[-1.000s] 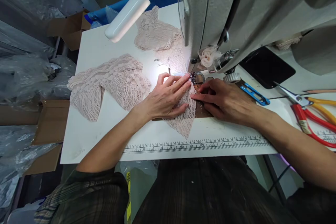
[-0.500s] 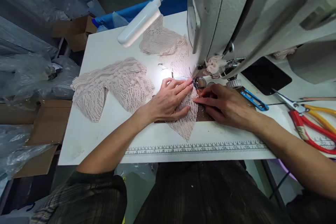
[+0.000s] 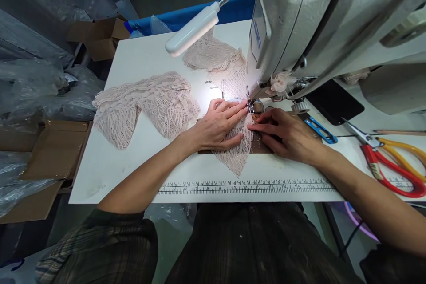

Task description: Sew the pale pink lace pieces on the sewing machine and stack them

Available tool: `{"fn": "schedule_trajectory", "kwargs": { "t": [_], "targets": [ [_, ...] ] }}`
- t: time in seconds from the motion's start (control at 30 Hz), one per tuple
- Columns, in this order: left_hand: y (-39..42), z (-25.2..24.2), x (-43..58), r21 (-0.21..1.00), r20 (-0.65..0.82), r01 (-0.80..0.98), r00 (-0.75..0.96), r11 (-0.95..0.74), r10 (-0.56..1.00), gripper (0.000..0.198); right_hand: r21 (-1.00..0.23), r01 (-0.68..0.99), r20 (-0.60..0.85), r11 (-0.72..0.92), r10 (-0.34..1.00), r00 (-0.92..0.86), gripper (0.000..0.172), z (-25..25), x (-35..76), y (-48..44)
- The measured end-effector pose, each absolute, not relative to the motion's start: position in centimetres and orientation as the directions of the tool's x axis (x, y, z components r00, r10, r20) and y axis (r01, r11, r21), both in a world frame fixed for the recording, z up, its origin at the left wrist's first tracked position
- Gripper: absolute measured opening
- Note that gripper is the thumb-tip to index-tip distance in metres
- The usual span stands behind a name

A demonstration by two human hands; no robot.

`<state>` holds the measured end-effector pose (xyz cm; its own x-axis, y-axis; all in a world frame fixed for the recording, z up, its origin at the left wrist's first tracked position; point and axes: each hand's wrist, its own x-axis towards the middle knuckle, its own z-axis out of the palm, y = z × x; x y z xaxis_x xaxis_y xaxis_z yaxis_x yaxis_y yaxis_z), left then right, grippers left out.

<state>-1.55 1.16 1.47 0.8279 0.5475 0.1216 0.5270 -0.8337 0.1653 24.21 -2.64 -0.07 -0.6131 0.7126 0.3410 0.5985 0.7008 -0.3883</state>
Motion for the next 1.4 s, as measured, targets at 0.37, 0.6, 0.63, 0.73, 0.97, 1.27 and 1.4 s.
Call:
{"fn": "schedule_trajectory", "kwargs": {
  "t": [0.37, 0.6, 0.63, 0.73, 0.97, 1.27, 1.4],
  "targets": [
    [0.8, 1.2, -1.0, -0.006, 0.226, 0.463, 0.864, -0.886, 0.45, 0.036, -0.348, 0.602, 0.351, 0.718, 0.696, -0.627, 0.035, -0.1, 24.3, -2.7],
    [0.7, 1.7, -1.0, -0.031, 0.184, 0.498, 0.855, -0.867, 0.485, 0.039, -0.308, 0.621, 0.375, 0.72, 0.692, -0.617, 0.034, 0.0, 23.9, -2.7],
    [0.7, 1.7, -1.0, -0.03, 0.183, 0.504, 0.852, -0.863, 0.491, 0.039, -0.303, 0.629, 0.377, 0.716, 0.697, -0.611, 0.033, 0.0, 23.9, -2.7],
    [0.8, 1.6, -0.9, -0.017, 0.185, 0.522, 0.84, -0.853, 0.51, 0.04, -0.294, 0.653, 0.389, 0.698, 0.711, -0.586, 0.031, -0.1, 23.5, -2.8],
    [1.0, 1.4, -0.6, 0.022, 0.173, 0.579, 0.801, -0.815, 0.573, 0.038, -0.216, 0.686, 0.404, 0.695, 0.703, -0.585, 0.032, -0.6, 23.3, -2.0],
    [2.1, 1.7, -0.4, 0.087, 0.279, 0.646, 0.715, -0.758, 0.641, 0.035, -0.466, 0.681, 0.299, 0.566, 0.824, -0.481, 0.042, -0.3, 24.4, -2.2],
    [5.8, 1.8, -0.3, 0.065, 0.187, 0.719, 0.672, -0.692, 0.717, 0.037, -0.575, 0.666, 0.236, 0.476, 0.875, -0.422, 0.041, 0.1, 24.8, -1.9]
  ]
}}
